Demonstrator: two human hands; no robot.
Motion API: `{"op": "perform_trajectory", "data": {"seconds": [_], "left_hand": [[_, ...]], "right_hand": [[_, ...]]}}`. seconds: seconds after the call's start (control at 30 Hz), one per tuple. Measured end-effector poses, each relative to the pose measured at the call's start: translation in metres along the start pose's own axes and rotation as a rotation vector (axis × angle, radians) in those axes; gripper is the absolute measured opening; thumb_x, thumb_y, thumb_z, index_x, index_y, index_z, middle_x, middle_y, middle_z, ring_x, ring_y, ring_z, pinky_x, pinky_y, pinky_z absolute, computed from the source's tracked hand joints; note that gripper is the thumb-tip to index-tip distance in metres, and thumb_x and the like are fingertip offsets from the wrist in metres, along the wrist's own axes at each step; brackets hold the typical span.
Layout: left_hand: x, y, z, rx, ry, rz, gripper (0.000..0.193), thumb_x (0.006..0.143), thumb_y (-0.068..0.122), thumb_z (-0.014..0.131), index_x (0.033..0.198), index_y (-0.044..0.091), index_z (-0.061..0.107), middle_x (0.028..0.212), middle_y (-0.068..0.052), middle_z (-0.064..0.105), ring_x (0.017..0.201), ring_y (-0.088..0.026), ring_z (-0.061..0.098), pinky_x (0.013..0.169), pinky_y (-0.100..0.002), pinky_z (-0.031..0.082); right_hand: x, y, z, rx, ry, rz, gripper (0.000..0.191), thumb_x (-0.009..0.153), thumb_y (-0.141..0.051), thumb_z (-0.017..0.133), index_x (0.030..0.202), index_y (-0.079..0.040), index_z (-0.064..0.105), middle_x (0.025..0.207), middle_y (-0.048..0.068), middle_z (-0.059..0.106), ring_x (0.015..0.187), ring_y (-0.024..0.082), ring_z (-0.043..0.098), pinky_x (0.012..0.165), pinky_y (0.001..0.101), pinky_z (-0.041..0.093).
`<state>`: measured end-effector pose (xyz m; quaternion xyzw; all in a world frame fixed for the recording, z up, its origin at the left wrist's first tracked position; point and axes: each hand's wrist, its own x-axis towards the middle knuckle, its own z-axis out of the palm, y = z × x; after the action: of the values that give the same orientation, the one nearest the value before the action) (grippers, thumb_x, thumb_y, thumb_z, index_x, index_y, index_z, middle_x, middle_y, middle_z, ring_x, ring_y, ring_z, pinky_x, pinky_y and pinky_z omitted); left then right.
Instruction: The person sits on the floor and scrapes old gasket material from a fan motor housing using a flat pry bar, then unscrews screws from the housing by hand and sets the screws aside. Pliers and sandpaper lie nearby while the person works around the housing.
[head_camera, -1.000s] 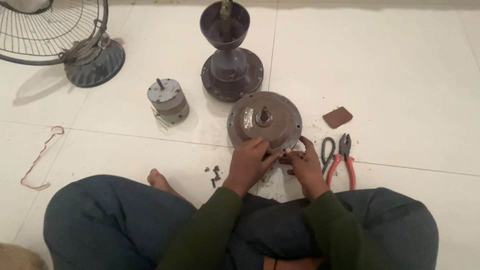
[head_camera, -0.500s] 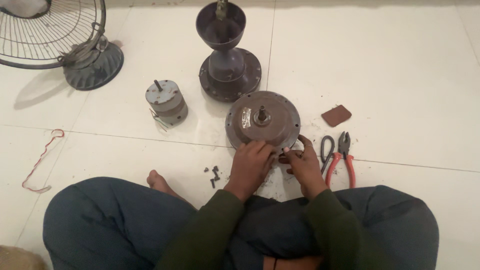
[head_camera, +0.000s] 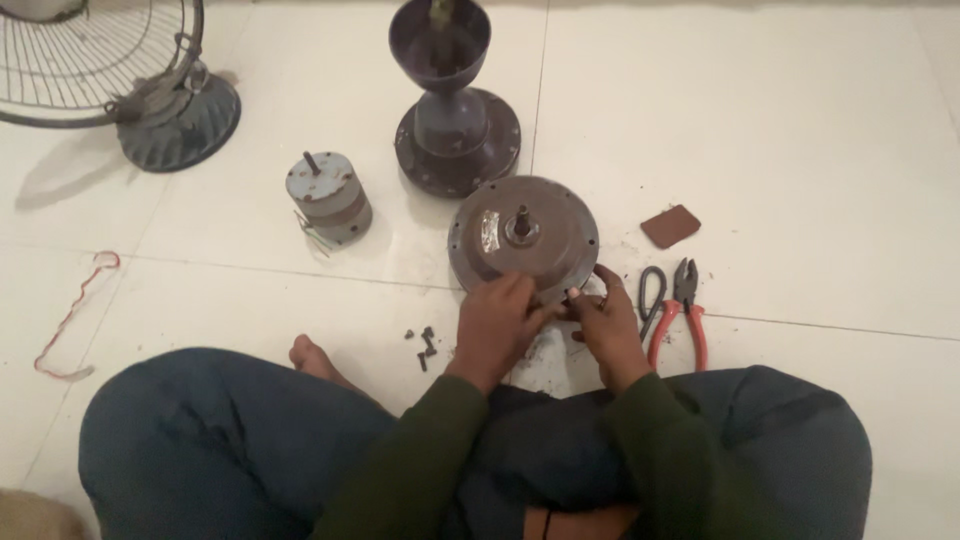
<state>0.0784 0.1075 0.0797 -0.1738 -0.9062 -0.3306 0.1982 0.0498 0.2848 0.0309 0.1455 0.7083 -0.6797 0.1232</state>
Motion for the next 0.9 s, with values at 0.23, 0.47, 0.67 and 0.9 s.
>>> {"op": "perform_trajectory", "data": {"seconds": [0.23,0.47,0.67,0.9], "left_hand": [[-0.001,0.01,0.007,0.059,0.058,-0.042,0.018,0.088,0.023,0.076,0.086,0.009,0.065,0.089,-0.007,0.064,0.086,-0.031,0.065,0.074,-0.045,0.047],[-0.002,0.003,0.003,-0.05,0.04,0.023,0.017,0.085,0.021,0.077,0.093,0.008,0.069,0.092,-0.008,0.065,0.081,-0.034,0.065,0.07,-0.045,0.049],[0.002,-0.001,0.001,-0.08,0.017,-0.147,0.026,0.084,0.028,0.081,0.082,0.007,0.065,0.086,-0.007,0.065,0.074,-0.031,0.068,0.063,-0.043,0.051],[-0.002,0.001,-0.002,-0.015,0.028,-0.012,0.027,0.08,0.025,0.079,0.097,0.006,0.069,0.092,-0.01,0.065,0.076,-0.036,0.064,0.066,-0.047,0.048]], "right_hand": [[-0.005,-0.004,0.003,-0.02,-0.012,0.001,0.068,0.095,-0.021,0.064,0.155,-0.014,0.033,0.106,0.01,0.074,0.092,0.017,0.072,0.068,0.0326,0.05],[-0.005,-0.005,0.003,-0.013,0.01,-0.005,0.066,0.096,-0.022,0.064,0.155,-0.011,0.036,0.101,0.011,0.074,0.089,0.018,0.072,0.067,0.0332,0.05],[-0.008,-0.01,0.003,-0.047,0.007,0.02,0.067,0.094,-0.022,0.067,0.154,-0.013,0.037,0.102,0.011,0.074,0.091,0.018,0.072,0.069,0.0353,0.05],[-0.006,-0.008,0.003,-0.032,0.003,-0.011,0.067,0.095,-0.022,0.065,0.154,-0.012,0.036,0.104,0.01,0.075,0.091,0.018,0.073,0.069,0.0331,0.051]]}}
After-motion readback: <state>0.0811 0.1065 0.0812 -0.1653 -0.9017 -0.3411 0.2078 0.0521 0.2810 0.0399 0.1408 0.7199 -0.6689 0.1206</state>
